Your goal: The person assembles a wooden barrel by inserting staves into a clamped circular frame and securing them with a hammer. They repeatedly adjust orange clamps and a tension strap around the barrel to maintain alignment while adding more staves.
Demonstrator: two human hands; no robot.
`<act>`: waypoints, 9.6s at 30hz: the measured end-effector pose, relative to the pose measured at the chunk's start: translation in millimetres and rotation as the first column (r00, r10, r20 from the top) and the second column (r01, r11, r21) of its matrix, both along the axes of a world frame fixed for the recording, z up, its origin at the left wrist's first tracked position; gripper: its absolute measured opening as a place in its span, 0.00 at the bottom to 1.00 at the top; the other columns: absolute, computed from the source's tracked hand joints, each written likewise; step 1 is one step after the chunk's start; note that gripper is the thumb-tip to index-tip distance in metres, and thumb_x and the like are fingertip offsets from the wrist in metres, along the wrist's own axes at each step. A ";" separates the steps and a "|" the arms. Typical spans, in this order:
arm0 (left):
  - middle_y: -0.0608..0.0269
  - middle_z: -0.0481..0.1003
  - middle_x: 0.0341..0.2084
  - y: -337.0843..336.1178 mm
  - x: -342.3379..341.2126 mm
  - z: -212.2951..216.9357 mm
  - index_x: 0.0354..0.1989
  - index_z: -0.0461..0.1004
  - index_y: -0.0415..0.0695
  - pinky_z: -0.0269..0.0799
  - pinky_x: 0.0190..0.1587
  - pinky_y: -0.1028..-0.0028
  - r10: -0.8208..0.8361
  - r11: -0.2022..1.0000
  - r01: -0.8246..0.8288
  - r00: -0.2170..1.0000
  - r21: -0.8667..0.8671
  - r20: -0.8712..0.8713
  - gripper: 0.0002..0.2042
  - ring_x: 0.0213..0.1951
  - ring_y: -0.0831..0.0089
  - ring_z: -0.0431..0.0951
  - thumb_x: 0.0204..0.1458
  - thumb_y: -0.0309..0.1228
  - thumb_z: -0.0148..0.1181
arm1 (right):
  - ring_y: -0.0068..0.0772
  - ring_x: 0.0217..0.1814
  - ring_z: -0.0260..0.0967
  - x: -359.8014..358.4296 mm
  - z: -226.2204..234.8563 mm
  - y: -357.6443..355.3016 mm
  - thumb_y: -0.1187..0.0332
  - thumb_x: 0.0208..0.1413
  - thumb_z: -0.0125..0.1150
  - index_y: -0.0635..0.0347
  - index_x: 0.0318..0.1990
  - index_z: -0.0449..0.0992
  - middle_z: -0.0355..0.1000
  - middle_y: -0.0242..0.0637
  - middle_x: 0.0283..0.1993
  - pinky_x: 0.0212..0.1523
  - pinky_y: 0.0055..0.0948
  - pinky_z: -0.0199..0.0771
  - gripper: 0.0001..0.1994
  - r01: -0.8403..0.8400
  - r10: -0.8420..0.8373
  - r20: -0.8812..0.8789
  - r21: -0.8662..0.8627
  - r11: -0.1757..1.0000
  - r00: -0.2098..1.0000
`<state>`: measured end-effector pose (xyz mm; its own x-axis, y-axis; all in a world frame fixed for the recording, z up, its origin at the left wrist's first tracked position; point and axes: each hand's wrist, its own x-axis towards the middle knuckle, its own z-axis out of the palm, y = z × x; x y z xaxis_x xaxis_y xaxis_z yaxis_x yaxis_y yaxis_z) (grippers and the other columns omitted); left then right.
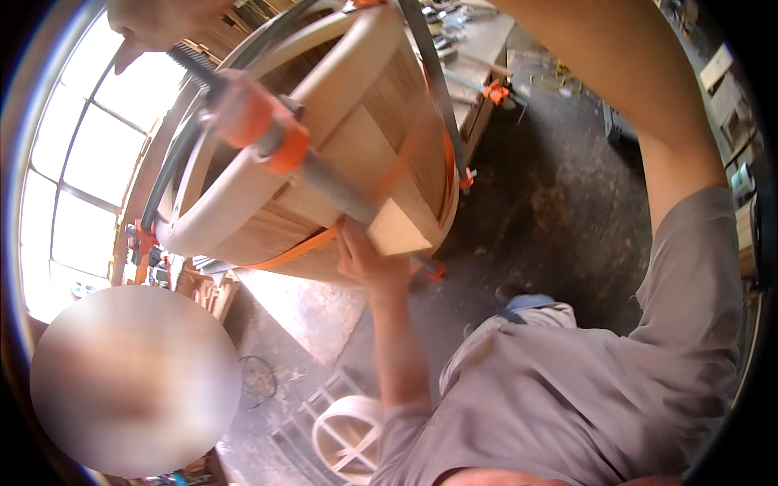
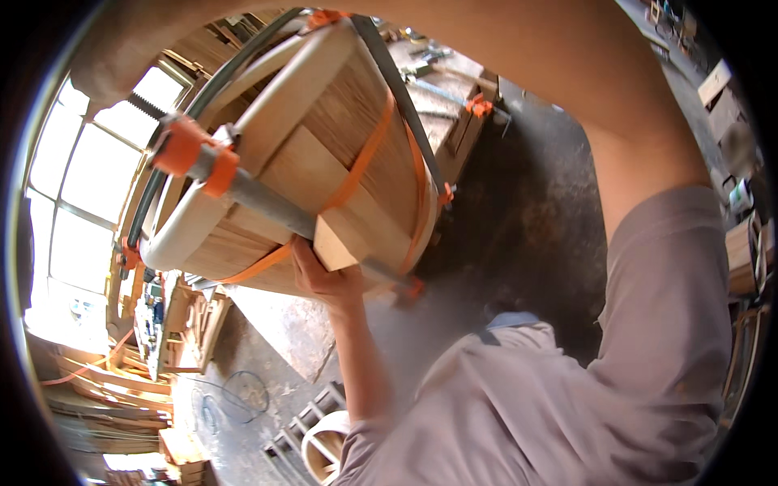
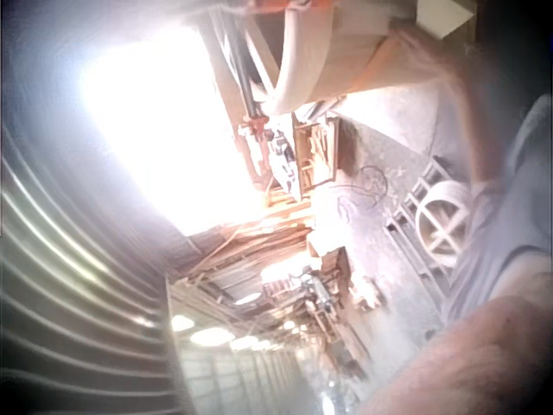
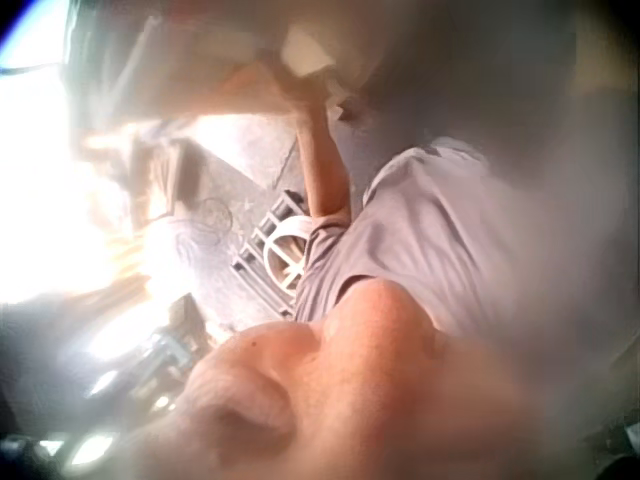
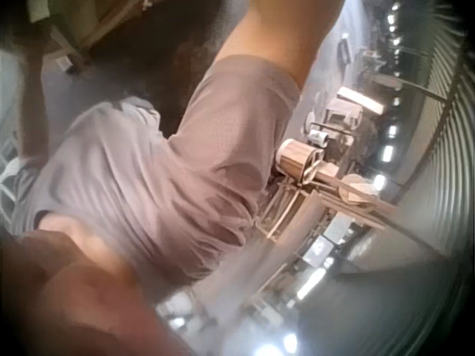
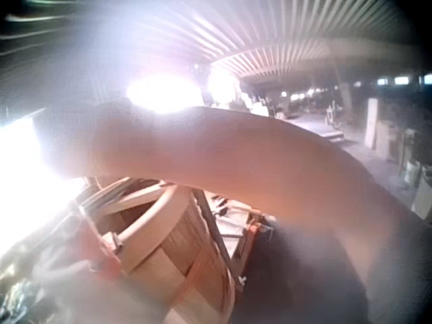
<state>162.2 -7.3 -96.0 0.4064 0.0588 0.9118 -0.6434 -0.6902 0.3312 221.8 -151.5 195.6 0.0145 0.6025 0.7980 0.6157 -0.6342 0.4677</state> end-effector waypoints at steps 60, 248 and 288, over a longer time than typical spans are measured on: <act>0.49 0.74 0.40 -381.6 407.1 -274.8 0.54 0.67 0.34 0.77 0.44 0.63 0.061 0.960 -0.262 0.534 -0.096 -0.844 0.21 0.39 0.56 0.79 0.57 0.33 0.63 | 0.12 0.15 0.53 284.6 -558.1 -450.0 0.61 0.65 0.59 0.52 0.34 0.71 0.61 0.22 0.20 0.14 0.19 0.51 0.09 0.865 0.833 -0.427 0.192 0.464 -0.352; 0.69 0.68 0.15 76.9 -45.2 28.0 0.31 0.75 0.37 0.65 0.25 0.76 -0.207 0.755 -0.106 0.898 -0.647 -0.388 0.12 0.22 0.83 0.63 0.56 0.34 0.68 | 0.20 0.38 0.76 -17.3 -24.4 119.5 0.77 0.49 0.70 0.66 0.46 0.80 0.79 0.35 0.35 0.40 0.22 0.78 0.15 -0.290 0.641 -0.767 0.620 0.729 -0.029; 0.65 0.71 0.17 72.9 -37.4 25.8 0.35 0.75 0.38 0.68 0.26 0.74 -0.189 0.743 -0.052 0.940 -0.667 -0.284 0.09 0.23 0.81 0.67 0.53 0.29 0.69 | 0.20 0.42 0.75 -8.4 -19.9 112.2 0.78 0.53 0.68 0.65 0.54 0.74 0.78 0.35 0.42 0.44 0.21 0.76 0.20 -0.363 0.594 -0.799 0.583 0.727 -0.094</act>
